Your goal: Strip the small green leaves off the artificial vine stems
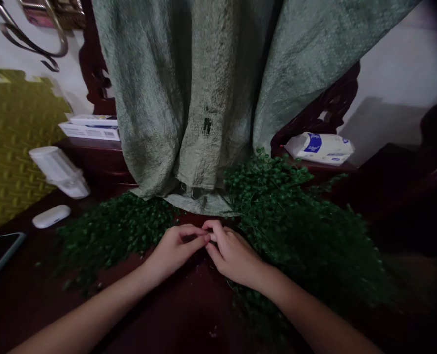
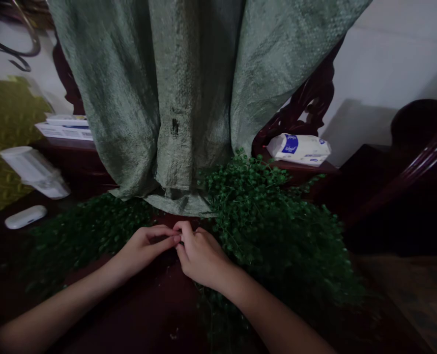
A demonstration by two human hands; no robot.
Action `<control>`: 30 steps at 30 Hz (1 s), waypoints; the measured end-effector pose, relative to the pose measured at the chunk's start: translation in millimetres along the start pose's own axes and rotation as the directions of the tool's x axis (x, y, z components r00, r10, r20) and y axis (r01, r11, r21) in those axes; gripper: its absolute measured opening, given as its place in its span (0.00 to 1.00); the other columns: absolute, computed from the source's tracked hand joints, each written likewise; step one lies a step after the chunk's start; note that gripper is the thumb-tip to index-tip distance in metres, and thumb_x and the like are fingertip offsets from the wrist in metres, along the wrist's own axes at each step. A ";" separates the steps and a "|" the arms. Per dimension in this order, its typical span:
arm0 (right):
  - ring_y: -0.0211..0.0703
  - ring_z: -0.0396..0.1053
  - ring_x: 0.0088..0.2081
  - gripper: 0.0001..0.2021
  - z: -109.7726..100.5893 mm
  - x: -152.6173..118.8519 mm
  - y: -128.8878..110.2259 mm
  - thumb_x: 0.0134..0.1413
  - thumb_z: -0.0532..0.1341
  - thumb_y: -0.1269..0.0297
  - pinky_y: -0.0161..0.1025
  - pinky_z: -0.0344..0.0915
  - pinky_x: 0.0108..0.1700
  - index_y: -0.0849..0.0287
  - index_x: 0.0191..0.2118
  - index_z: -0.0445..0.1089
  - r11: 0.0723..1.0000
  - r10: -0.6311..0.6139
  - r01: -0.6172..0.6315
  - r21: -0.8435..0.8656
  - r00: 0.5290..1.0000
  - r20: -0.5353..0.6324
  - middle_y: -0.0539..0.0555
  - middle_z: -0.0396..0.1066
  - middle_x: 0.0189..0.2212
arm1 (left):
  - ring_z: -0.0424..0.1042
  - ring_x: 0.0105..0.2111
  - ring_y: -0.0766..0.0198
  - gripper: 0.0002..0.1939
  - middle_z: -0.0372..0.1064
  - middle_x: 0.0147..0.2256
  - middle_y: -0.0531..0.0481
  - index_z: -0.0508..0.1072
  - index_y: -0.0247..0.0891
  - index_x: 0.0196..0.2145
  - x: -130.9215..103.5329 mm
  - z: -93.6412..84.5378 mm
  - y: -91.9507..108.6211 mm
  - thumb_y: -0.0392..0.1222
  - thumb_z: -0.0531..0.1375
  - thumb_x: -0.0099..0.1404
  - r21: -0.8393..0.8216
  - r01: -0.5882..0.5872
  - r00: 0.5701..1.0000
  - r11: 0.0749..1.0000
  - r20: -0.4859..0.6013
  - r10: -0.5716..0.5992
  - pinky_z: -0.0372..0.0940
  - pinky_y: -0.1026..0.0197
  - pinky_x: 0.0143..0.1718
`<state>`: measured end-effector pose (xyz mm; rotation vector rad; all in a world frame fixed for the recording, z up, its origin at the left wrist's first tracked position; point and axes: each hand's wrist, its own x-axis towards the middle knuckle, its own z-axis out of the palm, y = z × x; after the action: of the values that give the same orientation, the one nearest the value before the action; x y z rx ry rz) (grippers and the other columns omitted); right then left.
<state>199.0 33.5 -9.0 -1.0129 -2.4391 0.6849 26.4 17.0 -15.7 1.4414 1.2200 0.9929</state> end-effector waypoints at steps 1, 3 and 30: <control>0.48 0.70 0.44 0.14 1.1 0.3 0.2 0.59 0.53 0.71 0.42 0.64 0.44 0.58 0.51 0.57 1.000 0.016 -0.016 0.011 1.000 -0.013 0.57 0.73 0.40 | 0.71 0.37 0.58 0.11 0.76 0.32 0.49 0.81 0.37 0.32 -0.3 -0.6 0.2 0.46 0.64 0.57 -0.031 0.027 1.000 0.999 -0.004 -0.027 0.62 0.62 0.41; 0.46 0.70 0.39 0.11 3.3 1.0 1.6 0.60 0.54 0.70 0.40 0.64 0.41 0.57 0.48 0.57 0.998 0.055 -0.052 0.041 0.997 -0.057 0.55 0.73 0.36 | 0.72 0.36 0.59 0.11 0.77 0.31 0.49 0.81 0.37 0.33 -1.2 -0.8 1.4 0.47 0.64 0.57 -0.125 0.106 0.994 0.986 -0.016 -0.109 0.62 0.62 0.39; 0.33 0.56 0.18 0.15 1.4 -1.0 -2.0 0.61 0.55 0.65 0.34 0.44 0.25 0.58 0.23 0.68 0.993 0.047 -0.063 -0.096 0.986 -0.158 0.46 0.62 0.15 | 0.69 0.36 0.60 0.09 0.70 0.32 0.49 0.73 0.35 0.32 -6.8 3.1 8.3 0.44 0.59 0.62 0.058 -0.078 0.990 0.995 -0.109 0.084 0.63 0.62 0.39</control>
<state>197.9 31.2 -9.2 -1.1319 -2.3370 0.4848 30.0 9.5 -8.2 1.5045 1.2856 1.1169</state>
